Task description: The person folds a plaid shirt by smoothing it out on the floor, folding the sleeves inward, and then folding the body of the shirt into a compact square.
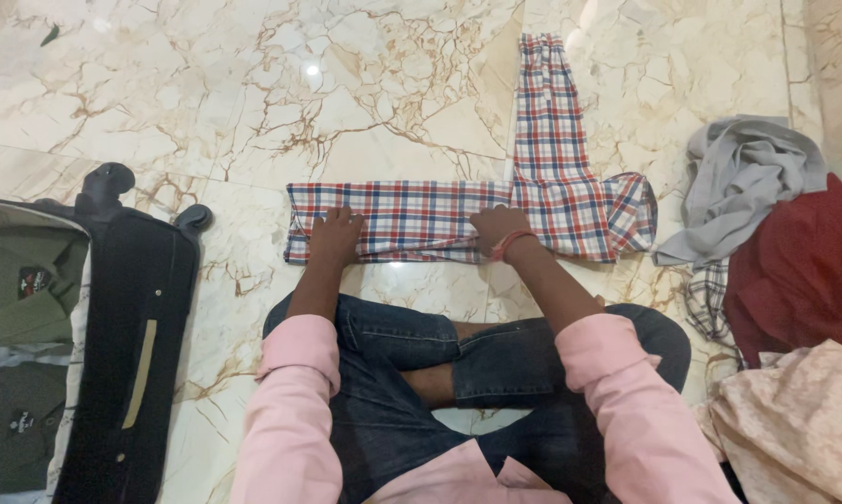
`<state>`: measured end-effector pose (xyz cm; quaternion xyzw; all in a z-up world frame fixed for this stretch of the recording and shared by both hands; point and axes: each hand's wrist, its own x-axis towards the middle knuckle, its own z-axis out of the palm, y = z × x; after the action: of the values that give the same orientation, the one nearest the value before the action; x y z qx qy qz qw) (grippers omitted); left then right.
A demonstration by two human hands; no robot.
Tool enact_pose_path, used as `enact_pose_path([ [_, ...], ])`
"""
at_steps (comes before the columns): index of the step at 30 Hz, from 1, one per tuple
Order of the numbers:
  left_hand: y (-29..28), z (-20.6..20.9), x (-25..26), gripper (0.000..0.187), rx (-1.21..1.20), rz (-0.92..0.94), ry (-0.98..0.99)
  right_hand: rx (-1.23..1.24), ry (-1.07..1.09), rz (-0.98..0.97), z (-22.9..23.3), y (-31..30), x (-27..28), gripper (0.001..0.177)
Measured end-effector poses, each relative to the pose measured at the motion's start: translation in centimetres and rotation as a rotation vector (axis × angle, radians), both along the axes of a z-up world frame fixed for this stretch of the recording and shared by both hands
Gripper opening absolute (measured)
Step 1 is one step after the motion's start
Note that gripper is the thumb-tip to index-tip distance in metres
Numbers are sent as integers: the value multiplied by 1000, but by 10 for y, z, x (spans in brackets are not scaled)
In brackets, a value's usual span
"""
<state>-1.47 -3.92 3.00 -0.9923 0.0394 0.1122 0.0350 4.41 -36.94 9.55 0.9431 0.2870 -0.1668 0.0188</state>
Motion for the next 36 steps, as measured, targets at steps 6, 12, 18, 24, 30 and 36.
enact_pose_path([
  [6,0,9,-1,80,-39,34,59,-55,64,-101,-12,20,-10,31],
  [12,-5,20,1,84,-85,109,120,33,-155,-76,-56,17,-26,13],
  [18,-3,14,2,84,-77,94,141,381,-562,40,-81,8,-31,4],
  [24,-3,12,1,80,-62,83,102,306,-515,23,-88,10,-44,8],
  [30,-2,21,7,78,-133,114,112,226,-133,-208,-48,22,-53,32],
  [36,-31,13,37,79,-153,-23,-43,507,-286,-309,-64,34,-34,20],
])
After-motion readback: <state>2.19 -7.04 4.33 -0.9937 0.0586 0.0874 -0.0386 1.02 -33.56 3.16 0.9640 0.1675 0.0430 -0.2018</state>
